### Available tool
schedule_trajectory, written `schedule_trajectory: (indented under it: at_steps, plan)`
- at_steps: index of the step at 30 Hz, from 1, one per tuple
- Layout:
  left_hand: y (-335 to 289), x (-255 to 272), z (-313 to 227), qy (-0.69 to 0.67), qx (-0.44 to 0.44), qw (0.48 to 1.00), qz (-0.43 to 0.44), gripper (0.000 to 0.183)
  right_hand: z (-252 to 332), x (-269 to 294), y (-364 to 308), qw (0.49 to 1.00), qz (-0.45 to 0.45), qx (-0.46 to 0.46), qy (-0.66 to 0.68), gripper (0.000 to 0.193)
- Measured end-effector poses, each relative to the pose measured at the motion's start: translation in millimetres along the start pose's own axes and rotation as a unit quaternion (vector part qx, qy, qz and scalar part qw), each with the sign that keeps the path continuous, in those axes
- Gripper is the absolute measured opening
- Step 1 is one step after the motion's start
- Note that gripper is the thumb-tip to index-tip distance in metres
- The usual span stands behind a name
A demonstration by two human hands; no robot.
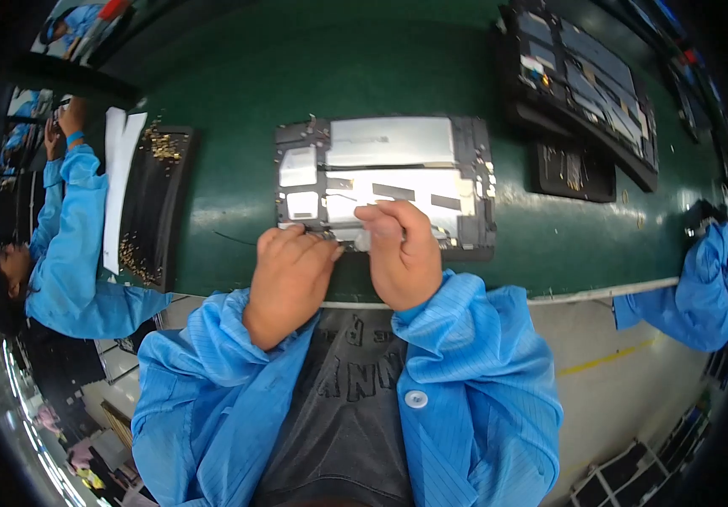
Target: The person assembles internal components into a tablet chassis, attaching a ribbon cable and a battery using a glue applicator and tweezers.
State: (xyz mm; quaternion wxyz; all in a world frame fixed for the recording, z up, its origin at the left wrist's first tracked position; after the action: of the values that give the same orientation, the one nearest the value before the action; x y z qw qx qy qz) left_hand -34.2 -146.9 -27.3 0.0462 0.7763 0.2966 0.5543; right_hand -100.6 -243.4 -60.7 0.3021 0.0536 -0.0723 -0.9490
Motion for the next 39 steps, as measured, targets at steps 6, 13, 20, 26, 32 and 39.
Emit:
schedule_trajectory:
  at_steps: [6, 13, 20, 26, 32, 39]
  plan:
    - [-1, 5, -1, -0.017, -0.007, 0.999, -0.031, 0.014, 1, 2, -1, 1.0, -0.011, -0.012, 0.013, 0.023]
    - [1, 3, 1, -0.026, 0.005, 1.0, 0.0, 0.012, 16, -8, 6, 0.992, 0.042, 0.035, -0.11, 0.018]
    - [-5, 6, 2, -0.015, -0.003, 1.0, -0.013, 0.015, 50, -49, 1, 0.92, 0.148, 0.214, -0.292, 0.011]
    - [-13, 46, 11, 0.023, 0.061, 0.991, -0.119, 0.012, -23, -14, 32, 0.974, 0.024, -0.223, -0.035, 0.029]
    - [-97, -13, 60, -0.506, 0.636, 0.583, 0.011, 0.039, -13, -20, 23, 0.976, -0.035, -0.211, -0.033, 0.04]
    - [-80, -14, 91, -0.473, 0.665, 0.574, -0.066, 0.034, -9, -35, 15, 0.973, -0.008, -0.227, -0.034, 0.041]
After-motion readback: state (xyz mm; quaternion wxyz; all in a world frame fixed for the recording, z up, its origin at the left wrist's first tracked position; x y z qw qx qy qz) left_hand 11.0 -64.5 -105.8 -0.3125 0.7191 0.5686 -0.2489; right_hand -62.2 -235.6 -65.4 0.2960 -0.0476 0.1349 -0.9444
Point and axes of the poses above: each hand's wrist, its own y-axis towards the middle knuckle, its own x-axis out of the back of the hand, z = x × y, the point moved 9 cm from there along y, towards the middle knuckle, and after that the axes turned 8 degrees about -z, right-handed, at the moved point
